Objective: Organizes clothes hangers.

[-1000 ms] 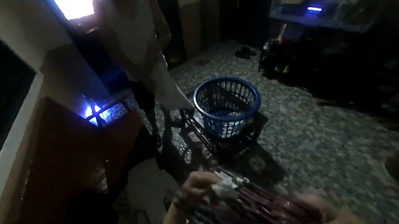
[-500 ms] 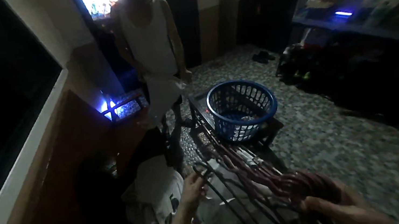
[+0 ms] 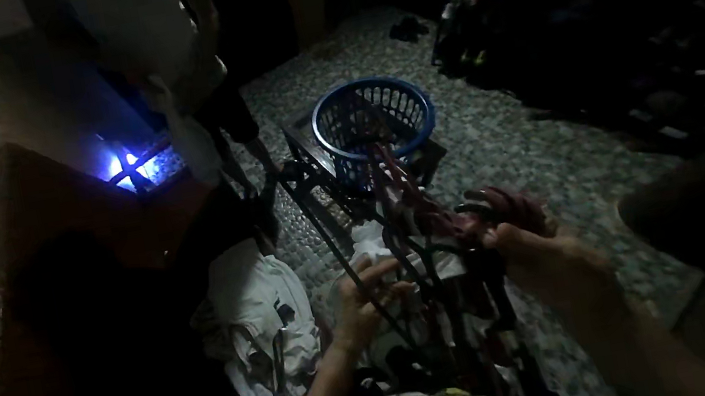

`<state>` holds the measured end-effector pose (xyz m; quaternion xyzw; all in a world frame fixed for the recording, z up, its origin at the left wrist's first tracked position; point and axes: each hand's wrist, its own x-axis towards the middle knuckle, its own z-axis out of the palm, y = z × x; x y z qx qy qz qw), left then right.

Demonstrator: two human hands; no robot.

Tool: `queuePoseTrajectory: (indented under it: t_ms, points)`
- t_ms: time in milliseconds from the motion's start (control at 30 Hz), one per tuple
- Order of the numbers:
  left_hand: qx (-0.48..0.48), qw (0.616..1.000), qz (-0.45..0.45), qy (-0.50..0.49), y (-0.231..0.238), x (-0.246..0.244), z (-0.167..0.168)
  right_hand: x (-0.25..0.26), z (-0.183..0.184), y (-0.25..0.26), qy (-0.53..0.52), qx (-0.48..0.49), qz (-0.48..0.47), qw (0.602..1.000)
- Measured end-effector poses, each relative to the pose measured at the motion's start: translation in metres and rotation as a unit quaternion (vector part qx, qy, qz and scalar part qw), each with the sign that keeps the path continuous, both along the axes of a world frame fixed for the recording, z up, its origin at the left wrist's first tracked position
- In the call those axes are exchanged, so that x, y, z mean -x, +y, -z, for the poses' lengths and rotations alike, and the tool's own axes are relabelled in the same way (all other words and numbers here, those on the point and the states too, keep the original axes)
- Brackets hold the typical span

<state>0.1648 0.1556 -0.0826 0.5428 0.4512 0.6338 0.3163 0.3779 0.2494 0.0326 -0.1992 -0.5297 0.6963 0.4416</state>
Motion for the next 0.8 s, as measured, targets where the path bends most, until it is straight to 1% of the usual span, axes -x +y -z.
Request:
queuePoseTrajectory:
  t_ms: [33,100,133,200,233,300,367,433,500,533,600,667,700,800]
  points:
    - [-0.021,0.998,-0.031,0.047,0.005,-0.009,-0.002,0.004,-0.001,-0.002,0.003,0.006,0.004,1.0]
    - [-0.06,0.991,-0.049,0.108,0.014,-0.015,-0.005,0.009,-0.003,-0.005,0.002,0.018,0.017,1.0]
    - [-0.076,0.989,-0.05,0.119,0.016,-0.016,-0.006,0.01,-0.003,-0.006,0.0,0.022,0.022,1.0]
    - [-0.088,0.99,-0.035,0.108,0.017,-0.017,-0.007,0.011,-0.005,-0.009,-0.026,0.03,0.031,0.999]
    - [-0.077,0.993,-0.023,0.092,0.016,-0.017,-0.006,0.012,-0.007,-0.01,-0.04,0.036,0.029,0.998]
    - [-0.023,1.0,-0.011,0.016,0.01,-0.019,-0.001,0.012,-0.008,-0.011,-0.056,0.051,0.034,0.997]
    - [0.042,0.997,-0.05,-0.044,0.008,-0.019,0.01,0.012,-0.007,-0.008,-0.054,0.052,0.054,0.996]
    - [0.116,0.989,-0.07,-0.06,0.006,-0.017,0.031,0.01,-0.004,-0.003,-0.033,0.046,0.068,0.996]
    - [0.177,0.982,-0.033,-0.064,0.001,-0.02,0.04,0.011,-0.002,0.002,-0.005,0.055,0.073,0.996]
    - [0.185,0.981,-0.005,-0.049,-0.001,-0.022,0.041,0.011,-0.001,0.004,-0.003,0.06,0.071,0.996]
    - [0.188,0.982,0.032,0.002,-0.002,-0.025,0.035,0.013,-0.001,0.004,-0.034,0.063,0.063,0.995]
    - [0.184,0.982,0.045,0.02,0.002,-0.024,0.032,0.015,0.0,0.002,-0.065,0.074,0.05,0.994]
    - [0.181,0.982,0.045,0.015,0.005,-0.022,0.033,0.016,0.0,0.001,-0.073,0.083,0.044,0.993]
    - [0.183,0.98,0.056,-0.056,0.005,-0.015,0.027,0.017,0.004,0.002,-0.061,0.114,0.021,0.991]
